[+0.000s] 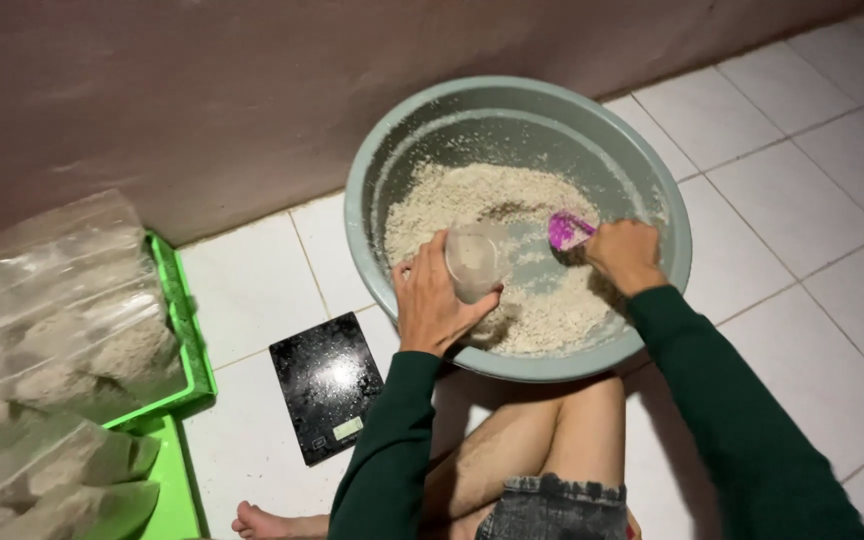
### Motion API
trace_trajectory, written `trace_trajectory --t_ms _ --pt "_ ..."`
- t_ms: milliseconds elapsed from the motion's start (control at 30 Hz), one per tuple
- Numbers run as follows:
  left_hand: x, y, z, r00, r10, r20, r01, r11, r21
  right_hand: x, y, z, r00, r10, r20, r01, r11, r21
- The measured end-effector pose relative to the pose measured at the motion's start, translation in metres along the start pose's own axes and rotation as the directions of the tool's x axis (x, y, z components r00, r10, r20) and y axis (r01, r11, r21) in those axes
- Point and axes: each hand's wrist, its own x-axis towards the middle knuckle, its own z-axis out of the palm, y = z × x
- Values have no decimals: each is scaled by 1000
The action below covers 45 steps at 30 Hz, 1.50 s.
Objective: The person is packaging granular food products by scooping them from a large basin into individual plastic bags and weighing them on a digital scale.
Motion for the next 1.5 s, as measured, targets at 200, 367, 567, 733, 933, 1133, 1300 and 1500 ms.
trace_trajectory --t_ms 200,367,567,733,933,1133,1300,1500 --pt "2 1 1 1000 -20 6 20 1000 9 24 -23 36 955 -1 296 -5 1000 21" --pt "1 -2 5 1000 -24 -12 24 1000 13 17 -45 22 924 -95 372 -1 968 250" --pt "3 -1 4 1000 -25 -14 24 1000 -12 25 -35 101 908 -274 316 -202 375 905" --pt "2 -4 8 1000 -12 -14 12 999 -34 0 -38 12 919 -276 280 193 937 291" --pt "3 -6 2 1000 17 -7 -17 997 -69 -17 -15 -19 916 -218 337 63 908 415" --pt "0 -3 6 999 21 -44 -22 1000 -4 -29 13 -53 938 -134 319 -90 796 598" --pt "-1 -8 11 997 30 -70 -29 999 18 -35 26 -97 984 -51 169 -81 721 688" --pt "-1 -8 9 1000 3 11 -3 1000 -7 -66 13 -180 996 -39 78 -29 698 715"
